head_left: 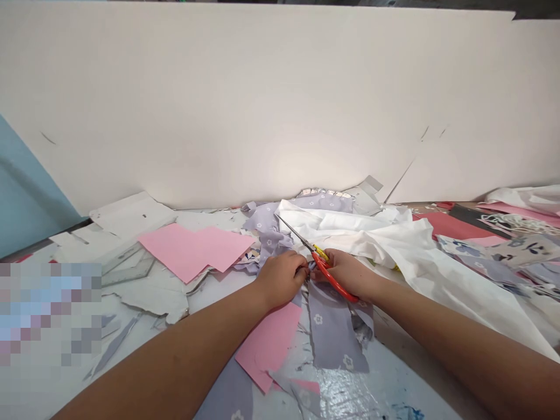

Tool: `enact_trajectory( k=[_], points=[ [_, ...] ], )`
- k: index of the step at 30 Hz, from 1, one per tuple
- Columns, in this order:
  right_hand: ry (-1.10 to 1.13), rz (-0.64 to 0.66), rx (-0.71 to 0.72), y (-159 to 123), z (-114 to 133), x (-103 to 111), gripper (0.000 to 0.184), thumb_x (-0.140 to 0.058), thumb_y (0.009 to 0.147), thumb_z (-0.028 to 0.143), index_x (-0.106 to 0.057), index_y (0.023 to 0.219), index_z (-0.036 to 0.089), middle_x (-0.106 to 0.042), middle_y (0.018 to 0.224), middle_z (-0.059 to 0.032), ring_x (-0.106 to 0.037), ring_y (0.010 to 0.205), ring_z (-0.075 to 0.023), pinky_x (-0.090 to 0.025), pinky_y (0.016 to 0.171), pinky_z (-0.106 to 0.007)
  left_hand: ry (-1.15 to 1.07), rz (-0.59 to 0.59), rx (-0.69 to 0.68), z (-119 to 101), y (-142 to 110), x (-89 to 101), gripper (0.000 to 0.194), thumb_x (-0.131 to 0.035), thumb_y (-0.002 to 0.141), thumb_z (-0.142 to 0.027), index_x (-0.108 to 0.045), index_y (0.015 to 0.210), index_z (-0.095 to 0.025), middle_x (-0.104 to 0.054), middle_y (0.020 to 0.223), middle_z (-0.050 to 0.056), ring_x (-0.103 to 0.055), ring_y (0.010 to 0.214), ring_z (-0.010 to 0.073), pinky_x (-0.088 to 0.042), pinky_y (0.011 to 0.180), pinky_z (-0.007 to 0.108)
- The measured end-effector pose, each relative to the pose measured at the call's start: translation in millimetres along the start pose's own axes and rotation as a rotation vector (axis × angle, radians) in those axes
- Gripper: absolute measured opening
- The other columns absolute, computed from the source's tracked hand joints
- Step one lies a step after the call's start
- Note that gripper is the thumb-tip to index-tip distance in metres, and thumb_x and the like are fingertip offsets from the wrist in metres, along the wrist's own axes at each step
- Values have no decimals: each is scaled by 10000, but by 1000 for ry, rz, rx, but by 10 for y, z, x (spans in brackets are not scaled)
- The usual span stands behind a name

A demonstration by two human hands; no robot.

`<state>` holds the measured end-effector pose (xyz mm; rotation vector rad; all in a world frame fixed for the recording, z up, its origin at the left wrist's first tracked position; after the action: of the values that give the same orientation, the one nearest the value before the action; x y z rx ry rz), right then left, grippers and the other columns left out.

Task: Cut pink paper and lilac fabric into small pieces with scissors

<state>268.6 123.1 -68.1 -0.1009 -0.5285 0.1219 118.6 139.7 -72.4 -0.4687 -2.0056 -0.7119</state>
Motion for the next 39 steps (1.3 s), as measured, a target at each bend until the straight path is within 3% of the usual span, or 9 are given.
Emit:
enact_trajectory(
  k=[9,19,24,28,30,34,37,39],
  points=[
    [62,23,15,2,-19,-18,205,-638,571,255,-490,693,181,-550,591,39,-477,519,-96,-368,482,-193,147,45,-61,-63,22,-10,199,-368,790,-230,-568,789,-230,-576,812,15,-535,796,177,-349,674,300],
    [148,69,-8,-44,30,-43,250,-644,539,196,-415,639,193,-467,493,78,-401,421,-64,-303,408,-180,175,15,43,-17,66,-32,205,-352,795,-218,-554,793,-184,-591,843,53,-540,788,194,-364,697,319],
    [200,42,-12,-72,78,51,273,-637,582,256,-375,637,205,-382,437,99,-332,373,-53,-250,379,-183,128,-30,45,-57,33,44,249,-316,828,-257,-557,858,-207,-572,859,35,-520,820,175,-378,718,298],
    [257,16,43,-126,191,197,298,-656,584,303,-388,670,205,-395,487,91,-298,376,-44,-224,370,-187,-152,-126,-36,-160,-41,187,298,-317,841,-341,-512,1016,-199,-544,995,59,-467,966,179,-350,842,306],
    [287,-32,96,-170,270,257,313,-668,573,320,-400,683,202,-462,561,67,-321,396,-46,-242,377,-193,-338,-16,-45,-209,-72,213,315,-397,803,-377,-488,1047,-198,-547,994,50,-492,913,171,-385,794,289],
    [334,-179,186,-280,425,350,320,-661,584,354,-402,690,201,-510,662,31,-364,440,-56,-298,411,-205,-524,235,89,-272,-101,242,287,-509,709,-380,-515,933,-200,-546,761,-11,-507,639,125,-407,539,227],
    [373,-247,226,-366,529,446,317,-650,606,366,-391,691,204,-472,632,38,-365,444,-58,-311,411,-205,-539,281,190,-295,-90,413,220,-464,717,-376,-527,841,-205,-504,654,-35,-465,511,101,-359,423,206],
    [324,-277,225,-407,576,536,303,-629,628,390,-396,689,208,-476,622,39,-364,430,-56,-306,398,-201,-494,297,190,-309,-83,605,173,-517,672,-346,-539,759,-198,-527,668,-32,-498,557,111,-368,443,199]
  ],
)
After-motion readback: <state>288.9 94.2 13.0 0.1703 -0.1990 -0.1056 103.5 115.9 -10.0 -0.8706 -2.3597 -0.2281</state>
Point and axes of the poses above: each hand's wrist, its own y-axis towards the middle knuckle, its own x-axis out of the back of the hand, z = x × y, the point moved 2 cm from there along y, towards the middle knuckle
